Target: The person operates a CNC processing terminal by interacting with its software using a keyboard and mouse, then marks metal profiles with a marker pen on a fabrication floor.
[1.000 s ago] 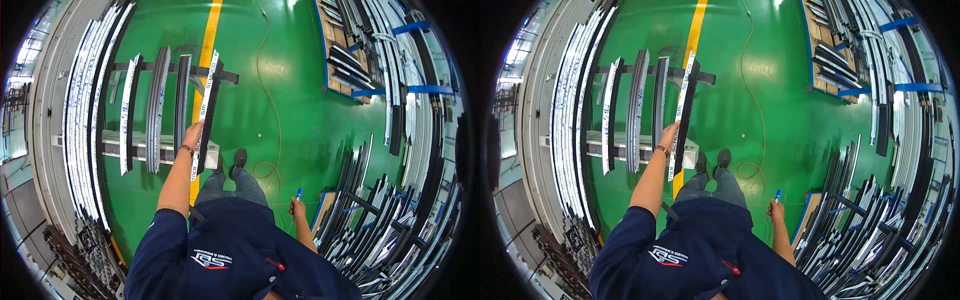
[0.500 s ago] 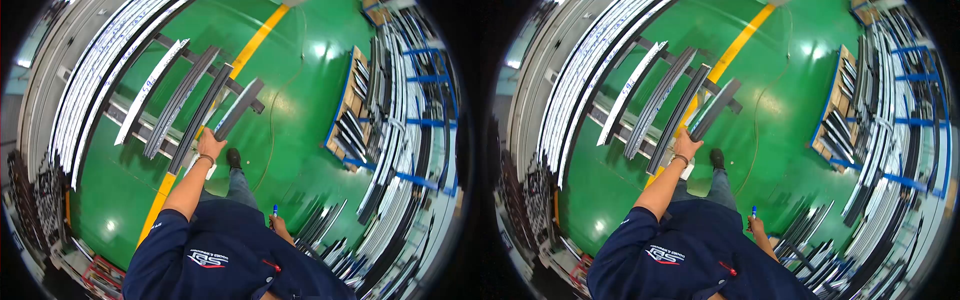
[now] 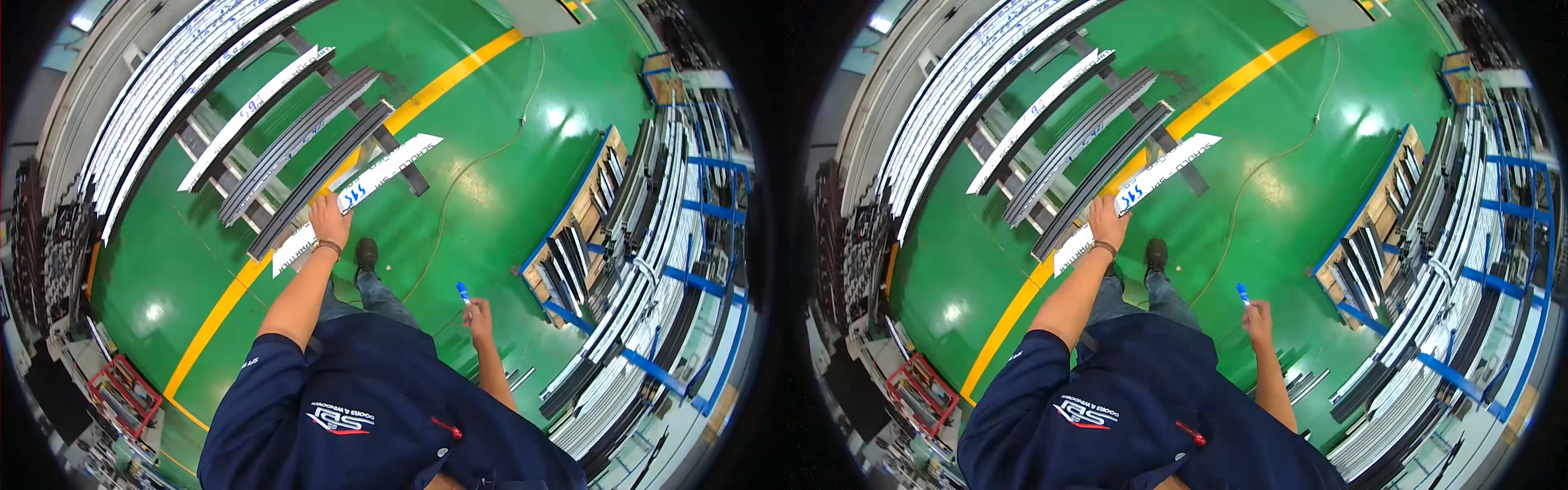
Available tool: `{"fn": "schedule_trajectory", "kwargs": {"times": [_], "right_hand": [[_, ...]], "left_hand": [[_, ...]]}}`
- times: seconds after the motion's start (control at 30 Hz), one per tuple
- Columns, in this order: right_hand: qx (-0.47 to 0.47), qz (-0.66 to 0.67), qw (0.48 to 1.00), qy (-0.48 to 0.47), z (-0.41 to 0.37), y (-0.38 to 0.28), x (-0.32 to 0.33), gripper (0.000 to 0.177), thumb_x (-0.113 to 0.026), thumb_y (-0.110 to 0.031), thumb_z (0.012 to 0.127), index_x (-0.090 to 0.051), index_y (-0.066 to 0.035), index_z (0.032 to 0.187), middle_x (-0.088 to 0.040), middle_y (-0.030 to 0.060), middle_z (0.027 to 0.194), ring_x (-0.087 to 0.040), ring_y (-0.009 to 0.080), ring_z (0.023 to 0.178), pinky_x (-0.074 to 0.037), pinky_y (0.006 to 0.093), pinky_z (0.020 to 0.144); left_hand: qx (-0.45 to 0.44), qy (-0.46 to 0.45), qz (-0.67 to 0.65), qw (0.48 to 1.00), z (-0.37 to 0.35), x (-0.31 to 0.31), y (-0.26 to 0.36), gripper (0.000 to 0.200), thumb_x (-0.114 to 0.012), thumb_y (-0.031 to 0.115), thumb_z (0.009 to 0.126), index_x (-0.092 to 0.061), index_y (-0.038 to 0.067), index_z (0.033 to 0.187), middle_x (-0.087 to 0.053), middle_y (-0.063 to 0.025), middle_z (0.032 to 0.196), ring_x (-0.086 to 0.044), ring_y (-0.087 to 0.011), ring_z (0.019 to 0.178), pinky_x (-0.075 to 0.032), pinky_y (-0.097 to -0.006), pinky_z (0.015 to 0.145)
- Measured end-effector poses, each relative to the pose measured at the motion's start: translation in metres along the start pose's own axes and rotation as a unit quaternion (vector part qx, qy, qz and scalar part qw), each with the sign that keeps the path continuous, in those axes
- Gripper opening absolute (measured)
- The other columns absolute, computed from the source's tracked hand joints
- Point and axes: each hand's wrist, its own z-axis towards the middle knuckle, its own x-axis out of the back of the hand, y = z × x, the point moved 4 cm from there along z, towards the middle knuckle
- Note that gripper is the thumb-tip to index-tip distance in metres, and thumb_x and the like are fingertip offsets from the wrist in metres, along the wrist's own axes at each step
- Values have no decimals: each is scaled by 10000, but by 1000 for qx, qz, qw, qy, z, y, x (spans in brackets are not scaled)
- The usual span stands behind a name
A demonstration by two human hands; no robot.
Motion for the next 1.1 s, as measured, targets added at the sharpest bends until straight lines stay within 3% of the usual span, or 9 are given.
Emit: {"fn": "schedule_trajectory", "kwargs": {"times": [0.13, 0.23, 0.43, 0.5, 0.6, 0.7, 0.83, 0.93, 1.1], "right_hand": [[63, -24, 996, -66, 13, -68, -32, 236, -659, -135, 972, -536, -80, 1165, -600, 30, 768, -560, 101, 673, -485, 260, 594], [79, -31, 991, -101, 15, -102, -53, 231, -642, -170, 976, -552, -60, 1158, -601, 16, 817, -585, 111, 726, -481, 268, 610], [14, 161, 980, -111, 8, -129, -88, 252, -648, -158, 991, -573, -26, 1193, -572, 17, 830, -573, 123, 759, -516, 309, 689], [47, 142, 985, -86, 12, -150, -113, 276, -645, -185, 998, -583, -22, 1213, -564, 6, 826, -579, 142, 752, -518, 320, 717], [194, -64, 977, -59, -3, -218, -157, 280, -716, -189, 931, -595, -12, 1111, -584, 24, 902, -605, 174, 837, -515, 343, 755], [342, -236, 898, -147, -34, -282, -188, 335, -771, -143, 794, -568, -15, 1028, -617, 102, 1036, -610, 265, 990, -489, 420, 916], [555, -370, 734, -125, -34, -296, -206, 351, -723, -51, 683, -568, -46, 998, -621, 131, 1114, -572, 357, 1108, -353, 510, 1103], [639, -378, 660, -117, -11, -293, -220, 354, -716, -33, 667, -566, -48, 987, -623, 109, 1085, -585, 320, 1088, -367, 508, 1101], [673, -386, 610, -159, 55, -286, -256, 295, -652, 53, 670, -607, -61, 938, -639, 99, 1042, -596, 312, 1077, -382, 517, 1118]], "left_hand": [[8, -4, -13, 1000, 0, 6, -5, 514, -873, 242, 720, -602, 83, 1125, -607, -136, 1115, -577, -340, 1111, -464, -471, 926], [5, -70, -54, 996, 3, 4, -12, 533, -864, 236, 710, -636, 71, 1162, -660, -162, 1127, -618, -369, 1105, -500, -483, 926], [27, 13, -152, 988, -30, 40, 39, 433, -868, 240, 709, -606, 45, 993, -664, -164, 1026, -631, -382, 989, -516, -475, 838], [70, 40, -242, 967, -39, 51, 60, 437, -884, 255, 725, -599, 37, 976, -670, -163, 977, -643, -359, 913, -522, -449, 795], [169, 39, -429, 886, -52, 55, 91, 433, -897, 263, 761, -602, 26, 973, -689, -128, 897, -655, -268, 788, -524, -386, 723], [188, 47, -618, 762, -56, 65, 112, 341, -862, 204, 838, -647, 16, 1024, -721, -35, 903, -649, -109, 759, -513, -303, 681], [351, 9, -687, 636, -76, 58, 98, 253, -818, 139, 880, -674, 25, 1054, -715, -30, 936, -664, -109, 803, -527, -274, 709], [392, 38, -778, 489, -84, 57, 97, 234, -799, 142, 900, -674, 33, 1065, -714, -36, 984, -694, -148, 861, -555, -311, 769], [412, -12, -840, 352, -82, -4, 73, 249, -746, 114, 947, -637, 45, 1160, -691, -71, 1150, -670, -232, 1097, -508, -407, 1071]]}}
